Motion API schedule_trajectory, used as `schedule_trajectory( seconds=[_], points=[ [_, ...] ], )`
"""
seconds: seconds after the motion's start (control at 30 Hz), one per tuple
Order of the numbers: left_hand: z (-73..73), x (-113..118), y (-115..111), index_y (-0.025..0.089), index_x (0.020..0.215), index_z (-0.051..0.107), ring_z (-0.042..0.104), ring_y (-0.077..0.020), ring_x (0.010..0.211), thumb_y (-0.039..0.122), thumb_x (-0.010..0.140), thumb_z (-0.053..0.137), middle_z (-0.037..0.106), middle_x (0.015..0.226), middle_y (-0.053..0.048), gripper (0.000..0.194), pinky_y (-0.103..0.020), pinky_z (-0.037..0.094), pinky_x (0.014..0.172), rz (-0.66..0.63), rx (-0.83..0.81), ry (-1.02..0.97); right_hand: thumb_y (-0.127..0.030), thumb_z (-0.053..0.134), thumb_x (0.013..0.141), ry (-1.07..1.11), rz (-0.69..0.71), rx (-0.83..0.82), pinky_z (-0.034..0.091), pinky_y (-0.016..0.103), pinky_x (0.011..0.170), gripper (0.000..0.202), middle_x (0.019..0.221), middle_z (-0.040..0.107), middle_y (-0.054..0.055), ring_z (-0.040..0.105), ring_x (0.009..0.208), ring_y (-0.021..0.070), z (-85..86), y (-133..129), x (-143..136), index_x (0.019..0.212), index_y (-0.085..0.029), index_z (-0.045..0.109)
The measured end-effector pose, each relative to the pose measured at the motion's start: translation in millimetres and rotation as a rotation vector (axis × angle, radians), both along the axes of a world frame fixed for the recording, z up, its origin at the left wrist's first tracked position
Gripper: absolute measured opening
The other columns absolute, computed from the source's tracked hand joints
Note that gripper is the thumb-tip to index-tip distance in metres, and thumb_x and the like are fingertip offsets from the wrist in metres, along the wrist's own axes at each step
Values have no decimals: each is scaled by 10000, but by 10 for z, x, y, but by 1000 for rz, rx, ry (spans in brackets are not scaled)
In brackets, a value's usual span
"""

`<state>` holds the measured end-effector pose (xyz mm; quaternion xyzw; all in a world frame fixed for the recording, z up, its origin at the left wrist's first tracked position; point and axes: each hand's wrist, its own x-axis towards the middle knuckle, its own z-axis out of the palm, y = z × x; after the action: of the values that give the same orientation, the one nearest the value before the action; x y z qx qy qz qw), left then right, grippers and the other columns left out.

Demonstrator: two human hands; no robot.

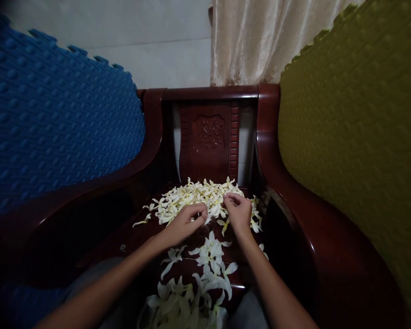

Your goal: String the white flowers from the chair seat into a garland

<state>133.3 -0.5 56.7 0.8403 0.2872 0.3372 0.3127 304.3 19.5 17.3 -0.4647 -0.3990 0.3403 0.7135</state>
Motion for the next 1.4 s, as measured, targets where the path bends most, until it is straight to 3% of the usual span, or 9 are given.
schedule_trajectory(
  seconds=[0.1, 0.2, 0.3, 0.43, 0.53, 0.6, 0.8, 1.1, 1.4],
  points=[
    [-10, -13, 18, 168, 606, 434, 412, -116, 627, 171, 799, 424, 433, 615, 27, 194, -234, 330, 622, -35, -97, 13, -355, 760, 587, -5, -52, 16, 535, 346, 586, 254, 597, 676, 45, 626, 562, 201, -15, 5, 42, 708, -138, 709],
    [-61, -35, 11, 167, 588, 440, 373, -101, 559, 195, 796, 443, 407, 576, 35, 210, -225, 294, 548, -158, -229, 113, -359, 741, 625, 10, -120, 24, 531, 349, 619, 272, 657, 688, 56, 629, 596, 200, -35, 51, 161, 775, -135, 704],
    [-117, -63, 3, 165, 577, 486, 358, -96, 487, 318, 863, 455, 427, 524, 34, 325, -230, 273, 497, -231, -269, 263, -391, 732, 646, 15, -123, 25, 531, 346, 636, 306, 699, 696, 59, 626, 609, 189, -42, 88, 235, 815, -137, 705],
    [-120, -91, 49, 163, 628, 560, 461, -126, 532, 454, 921, 394, 516, 556, 5, 445, -245, 341, 562, -13, -64, 249, -412, 791, 586, -70, 67, 12, 534, 339, 602, 340, 767, 720, 85, 639, 639, 205, -17, 47, 126, 780, -137, 738],
    [-89, -109, 106, 169, 752, 595, 548, -168, 719, 431, 897, 481, 603, 734, -20, 320, -261, 389, 686, 180, 128, 137, -411, 812, 570, -145, 247, -1, 530, 320, 590, 339, 816, 731, 93, 648, 674, 211, 16, -29, -3, 778, -149, 759],
    [-80, -119, 133, 177, 845, 608, 563, -184, 826, 396, 869, 548, 625, 850, -30, 229, -269, 400, 750, 225, 177, 86, -408, 816, 575, -181, 337, -4, 517, 298, 589, 330, 802, 729, 82, 640, 668, 197, 39, -76, -53, 781, -155, 765],
    [-108, -109, 169, 163, 730, 623, 564, -162, 723, 286, 826, 614, 637, 737, -7, 156, -246, 396, 689, 190, 114, 39, -442, 784, 631, -203, 526, -12, 468, 261, 555, 300, 614, 657, 19, 562, 554, 134, 110, -158, -71, 731, -160, 756],
    [-73, -99, 149, 135, 745, 656, 577, -158, 743, 280, 856, 572, 654, 744, -21, 201, -242, 410, 728, 83, -27, -105, -477, 805, 592, -122, 577, -51, 491, 299, 576, 363, 618, 662, 28, 580, 553, 153, 138, -181, -60, 754, -158, 745],
    [-17, -93, 91, 148, 786, 653, 558, -158, 751, 343, 894, 511, 628, 762, -20, 264, -250, 418, 742, 37, -45, -157, -402, 766, 691, -65, 632, 19, 475, 261, 574, 248, 609, 631, 11, 557, 565, 127, 138, -181, -42, 729, -161, 723]
  ],
)
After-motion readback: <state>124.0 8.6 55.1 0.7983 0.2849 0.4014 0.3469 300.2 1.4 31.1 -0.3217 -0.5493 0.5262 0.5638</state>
